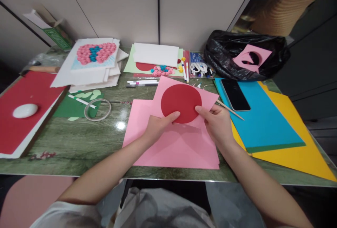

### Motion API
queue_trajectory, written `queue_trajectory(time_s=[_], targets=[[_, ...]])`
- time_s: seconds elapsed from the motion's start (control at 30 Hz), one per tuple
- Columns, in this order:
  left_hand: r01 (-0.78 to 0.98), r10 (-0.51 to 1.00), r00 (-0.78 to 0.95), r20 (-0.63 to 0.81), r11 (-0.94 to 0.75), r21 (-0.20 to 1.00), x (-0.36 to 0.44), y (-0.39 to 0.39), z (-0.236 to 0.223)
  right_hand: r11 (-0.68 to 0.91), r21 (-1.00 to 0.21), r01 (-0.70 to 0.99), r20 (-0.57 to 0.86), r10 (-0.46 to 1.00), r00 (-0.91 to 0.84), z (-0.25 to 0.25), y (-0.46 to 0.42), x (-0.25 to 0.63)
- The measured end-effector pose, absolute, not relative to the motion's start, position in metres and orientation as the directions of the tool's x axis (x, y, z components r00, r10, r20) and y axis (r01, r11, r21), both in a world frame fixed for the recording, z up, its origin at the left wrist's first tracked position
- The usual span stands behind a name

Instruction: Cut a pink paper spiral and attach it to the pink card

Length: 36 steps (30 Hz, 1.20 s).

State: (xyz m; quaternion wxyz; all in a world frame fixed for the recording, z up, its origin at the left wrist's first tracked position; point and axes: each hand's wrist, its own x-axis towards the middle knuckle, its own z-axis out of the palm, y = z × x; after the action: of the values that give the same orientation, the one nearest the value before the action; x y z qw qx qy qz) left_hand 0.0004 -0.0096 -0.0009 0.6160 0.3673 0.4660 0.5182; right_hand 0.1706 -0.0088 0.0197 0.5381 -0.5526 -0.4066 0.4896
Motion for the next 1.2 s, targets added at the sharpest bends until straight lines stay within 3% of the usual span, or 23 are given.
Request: queue_trajectory(time_s=[0.13, 0.27, 0.6, 1.2], targets=[[-0.299, 0.984, -0.089, -0.154, 0.122, 0.946, 0.005, -0.013, 0.003, -0.093, -0.994, 0.05, -0.079, 0.969, 0.235, 0.019, -0.011, 0.167], [-0.258, 0.984, -0.139, -0.11, 0.071, 0.963, 0.006, -0.014, 0.006, -0.081, -0.996, 0.036, -0.072, 0.973, 0.219, 0.016, -0.011, 0.166], [-0.261, 0.986, -0.047, -0.157, 0.14, 0.955, 0.001, -0.007, -0.002, -0.128, -0.966, -0.226, -0.149, 0.985, 0.082, 0.019, -0.007, 0.172], [-0.316, 0.986, 0.011, -0.169, 0.164, 0.935, -0.002, -0.004, -0.006, -0.166, -0.976, -0.139, -0.185, 0.974, 0.135, 0.018, -0.007, 0.176]])
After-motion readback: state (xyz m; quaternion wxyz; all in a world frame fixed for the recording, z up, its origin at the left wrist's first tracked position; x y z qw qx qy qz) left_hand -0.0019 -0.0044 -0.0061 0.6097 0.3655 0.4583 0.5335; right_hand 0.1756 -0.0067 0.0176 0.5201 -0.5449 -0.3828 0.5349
